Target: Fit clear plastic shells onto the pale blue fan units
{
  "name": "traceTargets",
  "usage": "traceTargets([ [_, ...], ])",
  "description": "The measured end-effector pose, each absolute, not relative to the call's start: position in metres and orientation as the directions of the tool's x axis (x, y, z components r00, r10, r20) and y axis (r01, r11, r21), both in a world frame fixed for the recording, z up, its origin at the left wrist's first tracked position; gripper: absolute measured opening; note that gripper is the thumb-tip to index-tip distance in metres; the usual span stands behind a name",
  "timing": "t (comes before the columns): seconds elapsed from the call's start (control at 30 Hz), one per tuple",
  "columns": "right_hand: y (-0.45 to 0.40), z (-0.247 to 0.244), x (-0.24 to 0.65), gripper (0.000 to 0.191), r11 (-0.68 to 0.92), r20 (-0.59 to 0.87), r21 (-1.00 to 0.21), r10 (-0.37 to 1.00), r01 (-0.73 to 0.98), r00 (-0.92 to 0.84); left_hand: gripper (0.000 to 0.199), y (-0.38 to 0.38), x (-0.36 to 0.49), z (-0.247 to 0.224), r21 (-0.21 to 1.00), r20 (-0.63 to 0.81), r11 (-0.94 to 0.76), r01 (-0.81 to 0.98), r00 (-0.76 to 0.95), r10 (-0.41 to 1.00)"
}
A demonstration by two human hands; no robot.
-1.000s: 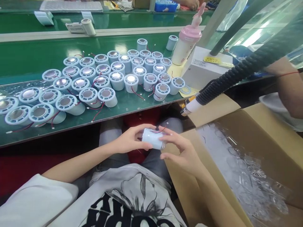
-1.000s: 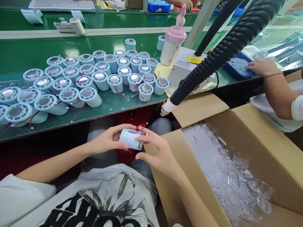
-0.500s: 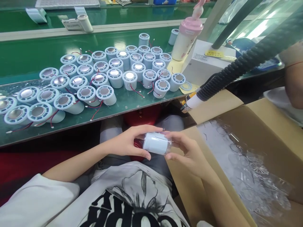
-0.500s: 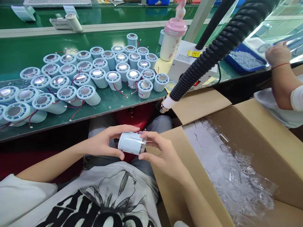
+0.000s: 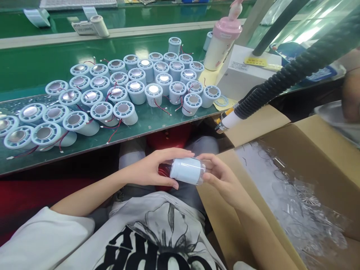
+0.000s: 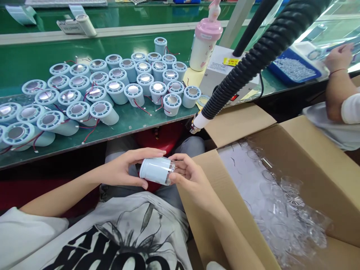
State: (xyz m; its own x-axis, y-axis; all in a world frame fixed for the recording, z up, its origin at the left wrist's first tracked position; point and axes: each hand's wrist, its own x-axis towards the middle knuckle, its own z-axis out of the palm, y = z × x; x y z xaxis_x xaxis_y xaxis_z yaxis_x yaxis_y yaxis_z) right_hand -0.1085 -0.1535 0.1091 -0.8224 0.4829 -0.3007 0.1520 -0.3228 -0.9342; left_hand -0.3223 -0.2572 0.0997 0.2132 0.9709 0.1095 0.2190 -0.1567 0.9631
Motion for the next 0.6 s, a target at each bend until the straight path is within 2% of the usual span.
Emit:
traceTargets([
  [0.23,-0.157,0.105,-0.114,0.036,-0.394,-0.358,-0.903,0.476,0.169,-0.803,0.076,-0.26,-0.324,0.101,0.966,0.105,-0.151,0.209,0.213,0.971],
  [0.5,-0.161,0.101,-0.117,0.049,-0.526,-0.467,-0.822,0.406,0.217,-0.786,0.077,-0.26,-0.324,0.102,0.964,0.119,-0.169,0.203,0.238,0.964],
  [0.6,-0.163,0.1,-0.12,0.05,-0.552,-0.471,-0.808,0.391,0.208,-0.79,0.077,-0.259,-0.323,0.104,0.982,0.084,-0.12,0.148,0.23,0.97],
])
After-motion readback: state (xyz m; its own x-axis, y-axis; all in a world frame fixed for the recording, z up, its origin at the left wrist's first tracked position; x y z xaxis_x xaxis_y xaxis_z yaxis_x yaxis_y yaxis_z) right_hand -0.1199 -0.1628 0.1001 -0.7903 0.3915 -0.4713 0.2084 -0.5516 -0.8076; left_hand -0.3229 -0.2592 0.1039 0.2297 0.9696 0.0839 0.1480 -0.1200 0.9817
